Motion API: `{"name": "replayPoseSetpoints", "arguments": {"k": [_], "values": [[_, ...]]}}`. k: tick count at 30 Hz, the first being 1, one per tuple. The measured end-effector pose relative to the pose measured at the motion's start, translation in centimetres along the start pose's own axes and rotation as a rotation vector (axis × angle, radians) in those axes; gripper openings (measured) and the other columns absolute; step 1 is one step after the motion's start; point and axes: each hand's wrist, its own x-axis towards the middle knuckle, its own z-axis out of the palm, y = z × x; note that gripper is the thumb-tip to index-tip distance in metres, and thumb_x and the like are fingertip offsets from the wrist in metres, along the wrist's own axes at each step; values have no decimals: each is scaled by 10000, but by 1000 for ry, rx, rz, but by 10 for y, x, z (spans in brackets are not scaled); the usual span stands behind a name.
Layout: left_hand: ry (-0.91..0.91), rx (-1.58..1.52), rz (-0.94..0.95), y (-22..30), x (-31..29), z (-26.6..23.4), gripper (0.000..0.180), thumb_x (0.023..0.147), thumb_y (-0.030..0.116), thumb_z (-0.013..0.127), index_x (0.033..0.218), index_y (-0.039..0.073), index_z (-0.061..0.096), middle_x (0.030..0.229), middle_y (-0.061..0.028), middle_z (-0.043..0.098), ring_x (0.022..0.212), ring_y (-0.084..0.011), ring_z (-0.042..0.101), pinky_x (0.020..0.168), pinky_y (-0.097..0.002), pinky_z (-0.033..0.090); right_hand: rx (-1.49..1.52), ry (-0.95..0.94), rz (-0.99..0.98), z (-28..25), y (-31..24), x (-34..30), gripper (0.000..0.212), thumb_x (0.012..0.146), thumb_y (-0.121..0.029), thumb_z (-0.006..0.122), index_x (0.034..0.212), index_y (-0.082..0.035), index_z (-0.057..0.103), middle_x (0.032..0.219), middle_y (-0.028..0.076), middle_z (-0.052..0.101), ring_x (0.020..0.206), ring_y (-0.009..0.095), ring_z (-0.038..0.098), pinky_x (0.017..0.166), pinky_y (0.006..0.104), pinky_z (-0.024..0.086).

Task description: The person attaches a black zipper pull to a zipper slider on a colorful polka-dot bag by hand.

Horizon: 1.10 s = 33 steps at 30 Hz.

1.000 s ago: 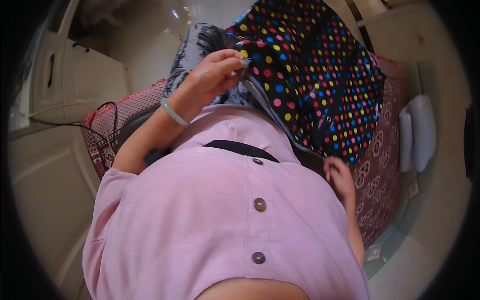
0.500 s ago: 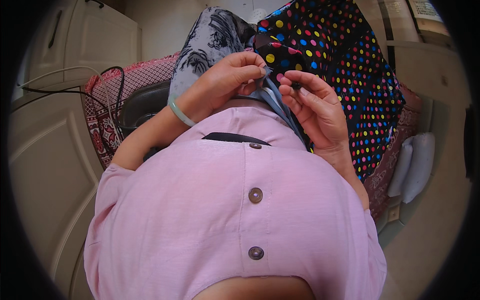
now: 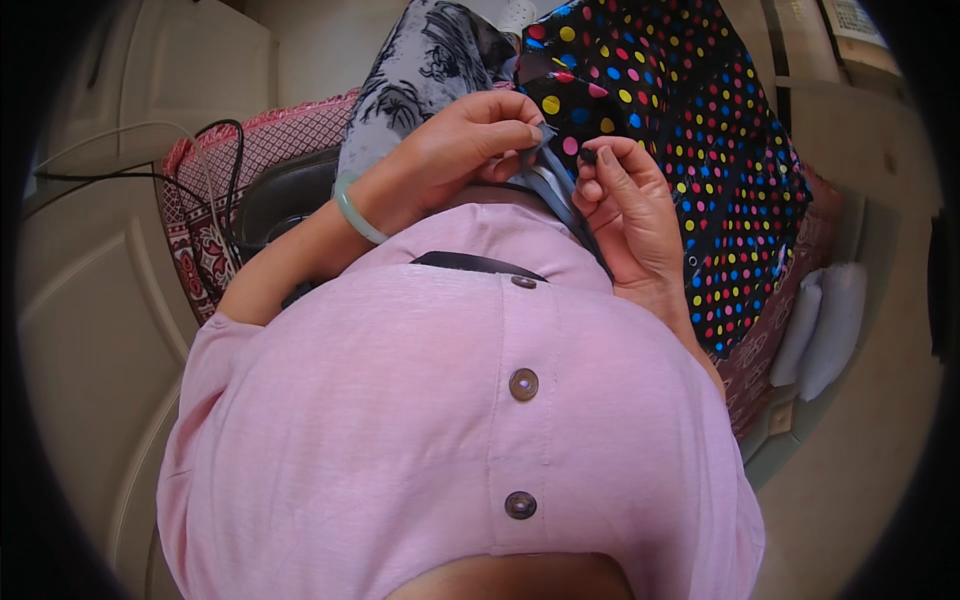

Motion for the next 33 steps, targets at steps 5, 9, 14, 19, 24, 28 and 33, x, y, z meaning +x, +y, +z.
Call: {"name": "replayPoseSetpoints", "arguments": {"k": [5, 9, 14, 19, 24, 28, 33], "values": [[-9, -23, 20, -4, 0, -1, 74, 890, 102, 604, 927, 53, 561, 755, 9, 543, 556, -33, 442, 472, -163, 332, -57, 9, 4, 3, 3, 2, 104, 903, -65, 627, 998, -23, 628, 825, 52, 631, 667, 76, 583, 617, 206, 511], [-9, -3, 25, -4, 1, 1, 73, 893, 105, 608, 924, 60, 560, 756, 24, 535, 562, -27, 438, 479, -159, 339, -60, 11, -2, 5, 2, 0, 109, 894, -48, 632, 998, -21, 613, 833, 61, 636, 689, 86, 600, 624, 211, 518], [-4, -9, 22, -5, 1, 0, 72, 891, 105, 612, 922, 60, 565, 739, 21, 550, 550, -31, 448, 473, -159, 348, -42, 7, 13, 5, 4, 0, 112, 890, -44, 634, 990, -23, 589, 893, 105, 658, 744, 130, 642, 630, 225, 523], [-14, -18, 25, -4, 2, 1, 79, 886, 107, 620, 923, 61, 568, 731, 21, 556, 543, -32, 452, 469, -157, 350, -38, -4, 28, 7, 0, 0, 103, 890, -26, 619, 984, -19, 577, 935, 151, 666, 799, 183, 674, 638, 241, 522], [-20, -30, 23, -4, 2, 2, 87, 884, 112, 627, 925, 61, 568, 730, 23, 555, 542, -32, 452, 471, -154, 351, -4, -7, 52, 8, -1, 0, 97, 880, 6, 607, 969, -12, 572, 953, 163, 666, 827, 199, 681, 643, 247, 525], [-6, -22, 21, -3, 1, 3, 92, 886, 114, 626, 932, 56, 571, 725, 17, 557, 538, -32, 457, 473, -153, 357, -4, -22, 29, 7, 0, 0, 92, 871, 23, 607, 953, -6, 575, 964, 154, 652, 856, 192, 672, 660, 250, 537], [7, -5, 19, -2, 0, 5, 101, 888, 113, 625, 947, 47, 577, 724, 7, 565, 533, -34, 466, 478, -152, 369, -20, -26, 5, 5, 0, 1, 106, 859, 41, 616, 949, 0, 576, 966, 129, 635, 871, 173, 660, 664, 249, 544]]}}
